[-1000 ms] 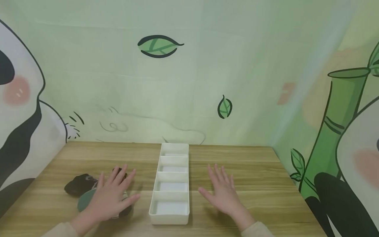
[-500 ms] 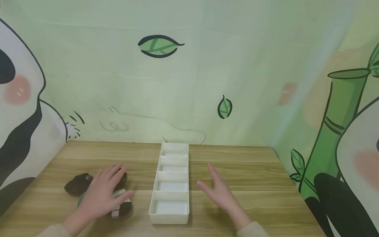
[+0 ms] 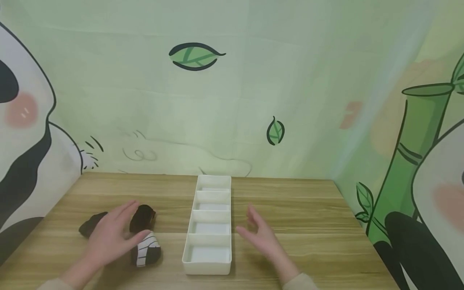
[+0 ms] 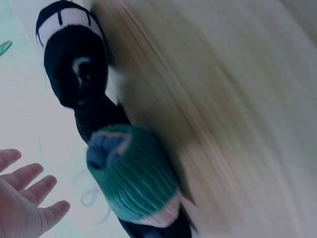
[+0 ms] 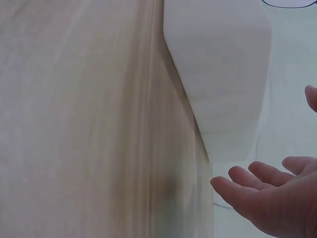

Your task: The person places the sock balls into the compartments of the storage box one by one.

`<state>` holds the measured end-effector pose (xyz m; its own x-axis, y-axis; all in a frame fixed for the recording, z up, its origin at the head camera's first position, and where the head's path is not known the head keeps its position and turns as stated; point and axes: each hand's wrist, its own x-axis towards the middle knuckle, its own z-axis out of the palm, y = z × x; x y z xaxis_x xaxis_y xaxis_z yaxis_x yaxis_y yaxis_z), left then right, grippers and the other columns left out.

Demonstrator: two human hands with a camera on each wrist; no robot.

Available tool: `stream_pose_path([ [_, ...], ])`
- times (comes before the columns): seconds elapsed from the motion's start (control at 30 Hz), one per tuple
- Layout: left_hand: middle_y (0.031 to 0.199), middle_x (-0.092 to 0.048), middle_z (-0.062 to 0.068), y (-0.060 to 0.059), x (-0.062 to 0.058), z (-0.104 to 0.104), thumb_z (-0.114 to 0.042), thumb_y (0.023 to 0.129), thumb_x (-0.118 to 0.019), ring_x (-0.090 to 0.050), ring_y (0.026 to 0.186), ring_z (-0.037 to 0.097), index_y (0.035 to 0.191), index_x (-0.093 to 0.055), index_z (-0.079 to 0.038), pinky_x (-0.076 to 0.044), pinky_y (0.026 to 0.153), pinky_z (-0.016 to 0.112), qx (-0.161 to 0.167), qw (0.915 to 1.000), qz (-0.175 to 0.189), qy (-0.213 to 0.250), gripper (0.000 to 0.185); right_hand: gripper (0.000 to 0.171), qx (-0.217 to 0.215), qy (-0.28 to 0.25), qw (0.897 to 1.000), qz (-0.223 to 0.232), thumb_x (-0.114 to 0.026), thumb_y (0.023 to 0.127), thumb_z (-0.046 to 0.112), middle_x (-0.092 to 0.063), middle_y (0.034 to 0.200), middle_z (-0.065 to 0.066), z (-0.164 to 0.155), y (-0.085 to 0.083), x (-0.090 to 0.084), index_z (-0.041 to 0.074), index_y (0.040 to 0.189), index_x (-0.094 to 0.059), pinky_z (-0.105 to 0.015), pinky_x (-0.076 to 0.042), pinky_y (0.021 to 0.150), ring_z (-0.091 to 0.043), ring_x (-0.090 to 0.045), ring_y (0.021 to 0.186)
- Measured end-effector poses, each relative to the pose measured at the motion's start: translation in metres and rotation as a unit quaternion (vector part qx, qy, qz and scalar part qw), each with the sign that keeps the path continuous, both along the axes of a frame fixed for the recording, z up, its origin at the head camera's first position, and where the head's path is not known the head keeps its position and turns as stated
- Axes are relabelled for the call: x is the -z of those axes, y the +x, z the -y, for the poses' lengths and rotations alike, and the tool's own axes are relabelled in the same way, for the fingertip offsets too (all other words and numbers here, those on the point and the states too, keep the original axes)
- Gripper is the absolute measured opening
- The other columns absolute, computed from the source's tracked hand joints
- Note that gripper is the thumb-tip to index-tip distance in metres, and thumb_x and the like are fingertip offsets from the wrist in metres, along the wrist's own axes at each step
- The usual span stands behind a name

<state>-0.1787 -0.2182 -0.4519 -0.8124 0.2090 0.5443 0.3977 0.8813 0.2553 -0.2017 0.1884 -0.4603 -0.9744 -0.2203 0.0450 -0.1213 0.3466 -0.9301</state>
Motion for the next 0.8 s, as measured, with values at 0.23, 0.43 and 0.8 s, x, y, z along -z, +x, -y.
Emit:
stream_pose_path([
  [0.23, 0.134, -0.056, 0.022, 0.005, 0.005, 0.023, -0.052, 0.076, -0.081, -0.053, 0.118, 0.044, 0.137, -0.054, -0.001, -0.044, 0.092, 0.061, -0.013, 0.9993, 0.018, 0.030, 0.083, 0.085, -0.032, -0.023, 0.999, 0.014, -0.073, 0.090, 0.020, -0.035, 0.153, -0.025, 0.004, 0.000, 0.006, 0.005, 0.157, -0.022, -0.053, -0.041, 0.104, -0.045, -0.042, 0.133],
  [0.43, 0.139, -0.051, 0.024, 0.012, 0.008, 0.041, -0.045, 0.078, -0.083, -0.046, 0.125, 0.045, 0.143, -0.048, -0.002, -0.039, 0.095, 0.063, 0.000, 0.9958, 0.063, 0.067, 0.086, 0.086, -0.062, -0.029, 0.997, 0.020, -0.074, 0.090, 0.019, -0.034, 0.153, -0.025, 0.006, 0.000, 0.009, 0.008, 0.157, -0.022, -0.052, -0.045, 0.100, -0.045, -0.043, 0.132],
  [0.8, 0.134, -0.053, 0.026, 0.019, 0.014, 0.070, -0.041, 0.079, -0.084, -0.049, 0.118, 0.046, 0.144, -0.045, -0.001, -0.043, 0.088, 0.068, 0.005, 0.9917, 0.100, 0.080, 0.086, 0.081, -0.120, -0.023, 0.993, -0.002, -0.073, 0.091, 0.015, -0.032, 0.156, -0.020, 0.008, 0.000, 0.013, 0.013, 0.157, -0.027, -0.053, -0.045, 0.100, -0.043, -0.042, 0.134],
])
